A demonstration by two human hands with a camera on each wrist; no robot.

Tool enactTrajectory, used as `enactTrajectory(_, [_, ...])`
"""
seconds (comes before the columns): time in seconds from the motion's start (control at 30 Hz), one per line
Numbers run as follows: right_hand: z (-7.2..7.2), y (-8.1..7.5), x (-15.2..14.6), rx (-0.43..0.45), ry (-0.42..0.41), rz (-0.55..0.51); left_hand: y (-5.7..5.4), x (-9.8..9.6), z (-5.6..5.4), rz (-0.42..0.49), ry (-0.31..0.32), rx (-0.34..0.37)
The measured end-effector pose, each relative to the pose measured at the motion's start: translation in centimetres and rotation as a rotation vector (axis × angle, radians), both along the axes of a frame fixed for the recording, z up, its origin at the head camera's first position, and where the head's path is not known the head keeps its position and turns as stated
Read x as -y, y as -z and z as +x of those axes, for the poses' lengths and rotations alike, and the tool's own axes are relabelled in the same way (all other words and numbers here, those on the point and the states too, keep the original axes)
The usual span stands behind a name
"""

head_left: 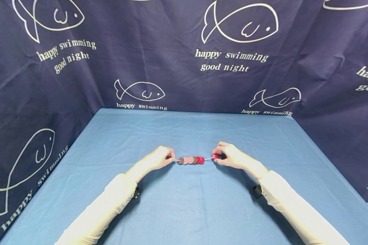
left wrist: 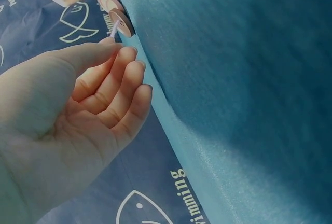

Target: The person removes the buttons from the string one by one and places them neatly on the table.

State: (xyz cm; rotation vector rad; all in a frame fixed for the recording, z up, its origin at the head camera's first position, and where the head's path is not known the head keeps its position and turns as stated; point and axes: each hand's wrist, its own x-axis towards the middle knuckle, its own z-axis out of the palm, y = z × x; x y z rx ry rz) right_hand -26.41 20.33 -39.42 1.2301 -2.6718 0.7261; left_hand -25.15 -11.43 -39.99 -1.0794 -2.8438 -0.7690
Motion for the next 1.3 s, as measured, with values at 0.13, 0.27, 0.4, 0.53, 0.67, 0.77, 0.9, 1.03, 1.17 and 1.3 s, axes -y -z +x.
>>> enactTrajectory(0.13, [0.0, 0.0, -0.2, 0.006, 0.004, -0.003, 0.0, 0.0, -0.1, 0.003, 0.009, -0.018])
enactTrajectory(0.27, [0.0, -0.1, -0.4, 0.013, 0.004, -0.008, 0.0, 0.0, -0.2, 0.001, 0.007, -0.025])
enactTrajectory(0.4, [0.0, -0.1, -0.5, 0.014, 0.008, -0.005, 0.2, 0.0, -0.4, 0.003, 0.009, -0.027])
enactTrajectory(0.53, [0.1, -0.1, -0.6, 0.015, 0.010, -0.003, 0.4, 0.1, -0.5, 0.000, 0.012, -0.032])
enactTrajectory(0.67, [0.1, -0.1, -0.7, 0.007, 0.010, -0.005, 0.4, 0.1, -0.5, -0.004, 0.012, -0.037])
enactTrajectory(0.77, [0.2, -0.1, -0.8, 0.002, 0.014, -0.002, 0.3, 0.1, -0.5, -0.007, 0.009, -0.032])
enactTrajectory(0.9, [0.1, -0.1, -1.0, 0.009, 0.025, 0.010, 0.3, 0.1, -0.4, -0.003, 0.006, -0.022])
enactTrajectory(1.03, [0.1, 0.0, -1.1, 0.017, 0.029, 0.012, 0.3, 0.1, -0.4, 0.009, 0.006, -0.017])
enactTrajectory(1.17, [0.1, 0.1, -1.2, 0.010, 0.032, 0.007, 0.3, 0.1, -0.4, 0.014, 0.005, -0.011])
enactTrajectory(1.3, [0.2, 0.1, -1.3, -0.015, 0.030, -0.003, 0.3, 0.1, -0.3, 0.012, 0.004, -0.011])
